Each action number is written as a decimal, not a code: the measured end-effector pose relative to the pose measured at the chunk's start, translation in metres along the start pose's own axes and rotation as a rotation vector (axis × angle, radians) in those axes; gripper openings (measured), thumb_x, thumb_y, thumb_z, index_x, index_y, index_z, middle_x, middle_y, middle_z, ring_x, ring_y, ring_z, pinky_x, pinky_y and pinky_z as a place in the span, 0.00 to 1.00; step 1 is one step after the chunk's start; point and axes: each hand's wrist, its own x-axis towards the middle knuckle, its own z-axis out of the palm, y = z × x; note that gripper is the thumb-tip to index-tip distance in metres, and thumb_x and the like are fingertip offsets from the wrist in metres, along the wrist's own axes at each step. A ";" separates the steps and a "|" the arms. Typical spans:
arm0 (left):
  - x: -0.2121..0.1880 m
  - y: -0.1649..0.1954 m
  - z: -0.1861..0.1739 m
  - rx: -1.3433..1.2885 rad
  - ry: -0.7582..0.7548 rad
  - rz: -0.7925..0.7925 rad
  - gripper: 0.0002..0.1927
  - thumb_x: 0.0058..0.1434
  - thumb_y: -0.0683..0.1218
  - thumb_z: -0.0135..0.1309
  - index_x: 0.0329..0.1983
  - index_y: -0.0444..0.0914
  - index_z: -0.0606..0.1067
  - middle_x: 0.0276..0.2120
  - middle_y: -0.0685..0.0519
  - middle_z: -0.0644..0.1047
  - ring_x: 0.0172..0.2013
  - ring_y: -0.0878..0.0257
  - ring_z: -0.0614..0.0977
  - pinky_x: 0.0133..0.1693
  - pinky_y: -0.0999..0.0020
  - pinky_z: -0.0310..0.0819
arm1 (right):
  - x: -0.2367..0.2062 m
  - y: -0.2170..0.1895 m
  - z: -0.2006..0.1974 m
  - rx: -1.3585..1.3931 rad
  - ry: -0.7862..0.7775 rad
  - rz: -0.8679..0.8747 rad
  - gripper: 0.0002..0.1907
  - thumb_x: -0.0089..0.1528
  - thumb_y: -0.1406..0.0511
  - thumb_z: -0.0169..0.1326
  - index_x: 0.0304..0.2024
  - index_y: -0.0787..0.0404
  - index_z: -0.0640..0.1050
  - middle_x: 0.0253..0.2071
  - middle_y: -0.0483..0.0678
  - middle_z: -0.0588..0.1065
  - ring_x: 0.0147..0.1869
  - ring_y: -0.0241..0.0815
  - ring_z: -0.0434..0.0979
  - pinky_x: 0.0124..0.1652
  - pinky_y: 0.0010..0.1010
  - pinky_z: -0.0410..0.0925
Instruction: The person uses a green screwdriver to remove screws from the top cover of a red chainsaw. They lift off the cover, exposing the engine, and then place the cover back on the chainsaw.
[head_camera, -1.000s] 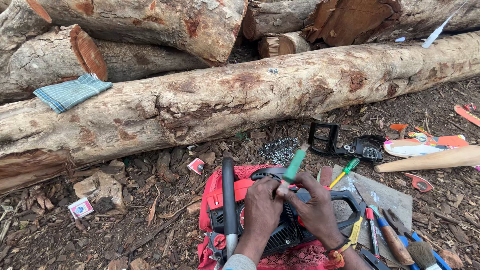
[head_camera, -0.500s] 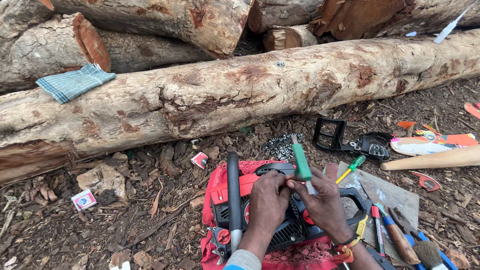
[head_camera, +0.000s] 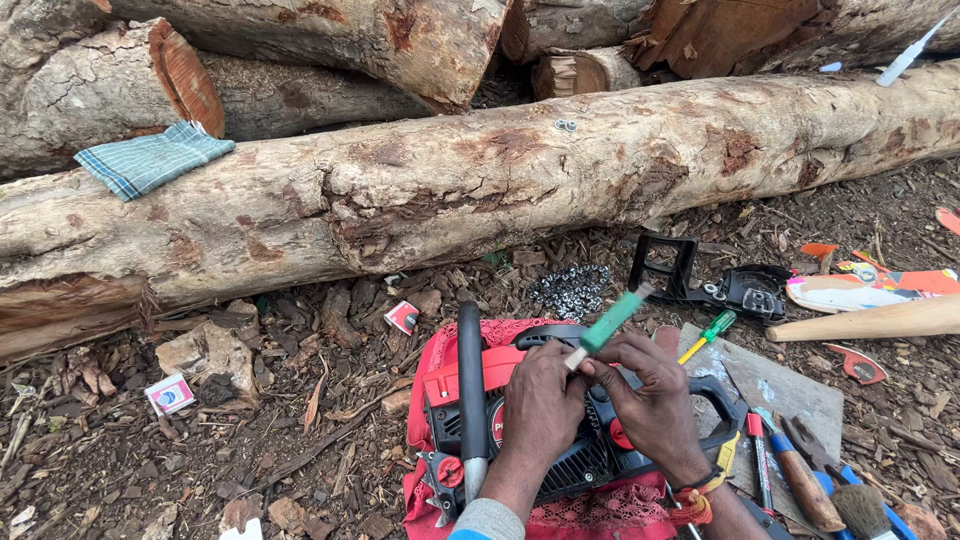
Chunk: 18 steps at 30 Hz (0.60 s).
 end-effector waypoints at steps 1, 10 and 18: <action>0.000 0.000 0.000 0.007 -0.001 -0.027 0.07 0.60 0.44 0.61 0.40 0.38 0.82 0.36 0.51 0.78 0.43 0.53 0.81 0.45 0.54 0.75 | 0.000 0.000 -0.001 0.036 -0.017 -0.025 0.09 0.59 0.65 0.63 0.42 0.61 0.84 0.39 0.44 0.80 0.42 0.35 0.82 0.41 0.26 0.74; 0.004 0.017 -0.012 -0.022 -0.059 -0.284 0.11 0.56 0.47 0.64 0.37 0.37 0.79 0.38 0.52 0.78 0.40 0.56 0.83 0.44 0.57 0.77 | 0.001 -0.009 0.006 0.028 0.103 0.200 0.11 0.54 0.65 0.69 0.38 0.59 0.86 0.36 0.45 0.86 0.39 0.36 0.86 0.39 0.28 0.77; 0.003 0.009 -0.010 -0.149 -0.006 -0.152 0.11 0.57 0.44 0.63 0.43 0.39 0.81 0.38 0.50 0.80 0.40 0.51 0.84 0.42 0.54 0.76 | -0.004 -0.009 0.004 -0.012 0.111 -0.019 0.14 0.57 0.69 0.63 0.46 0.61 0.83 0.41 0.46 0.85 0.48 0.37 0.86 0.47 0.31 0.76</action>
